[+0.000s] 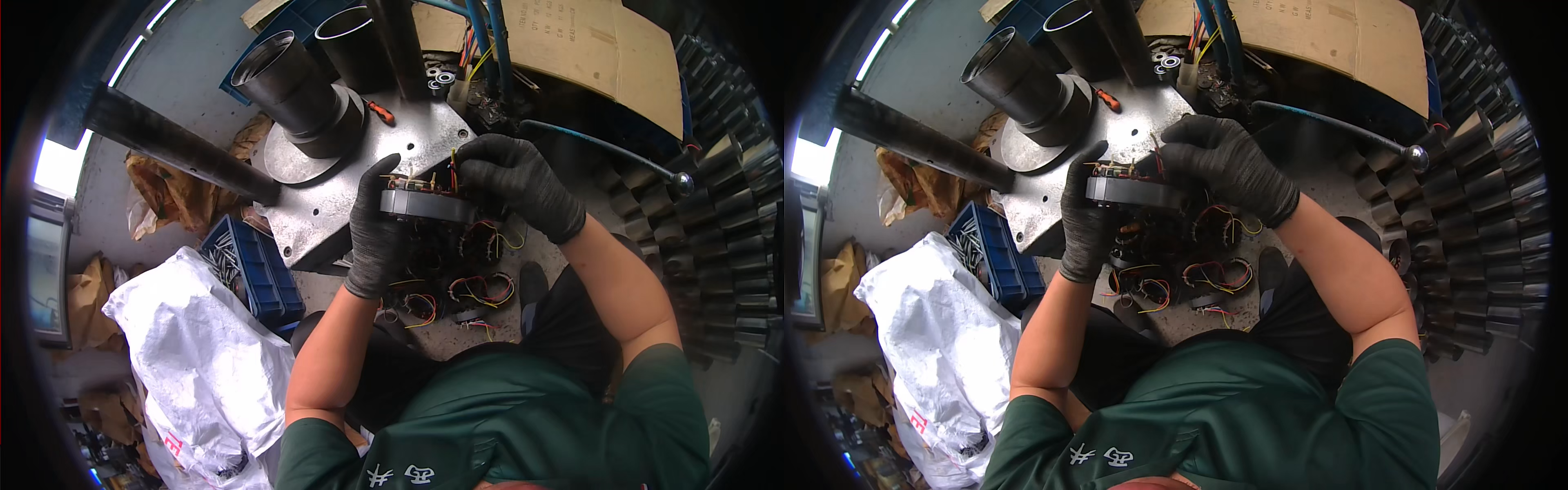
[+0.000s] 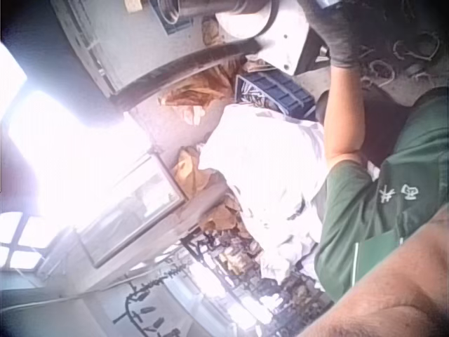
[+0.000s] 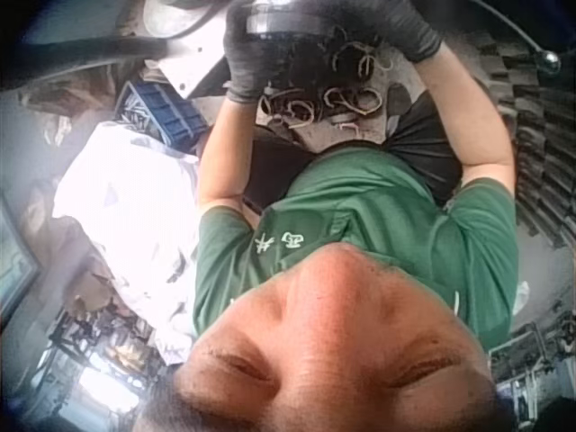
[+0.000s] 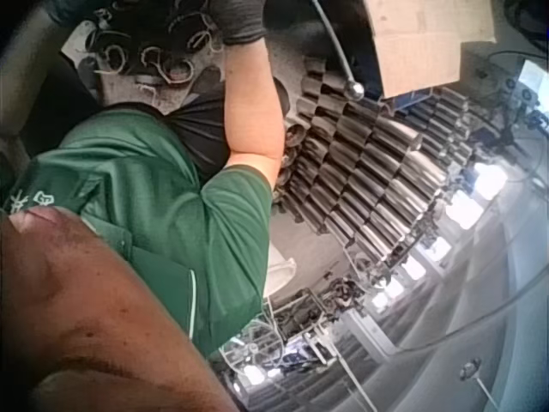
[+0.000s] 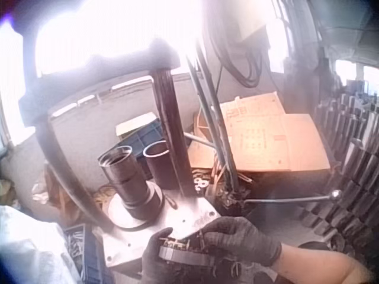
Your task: Assembling and wiring a motor stator using a screwdriver.
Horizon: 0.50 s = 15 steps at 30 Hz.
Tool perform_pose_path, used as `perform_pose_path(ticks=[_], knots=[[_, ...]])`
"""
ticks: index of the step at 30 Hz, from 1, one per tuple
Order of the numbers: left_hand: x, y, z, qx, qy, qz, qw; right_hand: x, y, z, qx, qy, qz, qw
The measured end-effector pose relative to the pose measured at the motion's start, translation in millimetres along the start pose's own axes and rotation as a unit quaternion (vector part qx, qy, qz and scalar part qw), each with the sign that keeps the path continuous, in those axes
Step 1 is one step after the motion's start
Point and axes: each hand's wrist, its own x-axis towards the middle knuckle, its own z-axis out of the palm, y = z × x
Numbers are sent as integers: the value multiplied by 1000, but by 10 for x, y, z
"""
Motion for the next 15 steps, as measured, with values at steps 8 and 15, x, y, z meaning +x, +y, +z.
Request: perform_pose_path(ticks=[8, 15], knots=[[18, -56, 17, 5, -5, 22, 1000, -88, -30, 162, -2, 15, -108, 994], [-17, -94, 45, -2, -9, 35, 999, -29, 15, 139, -16, 4, -68, 998]])
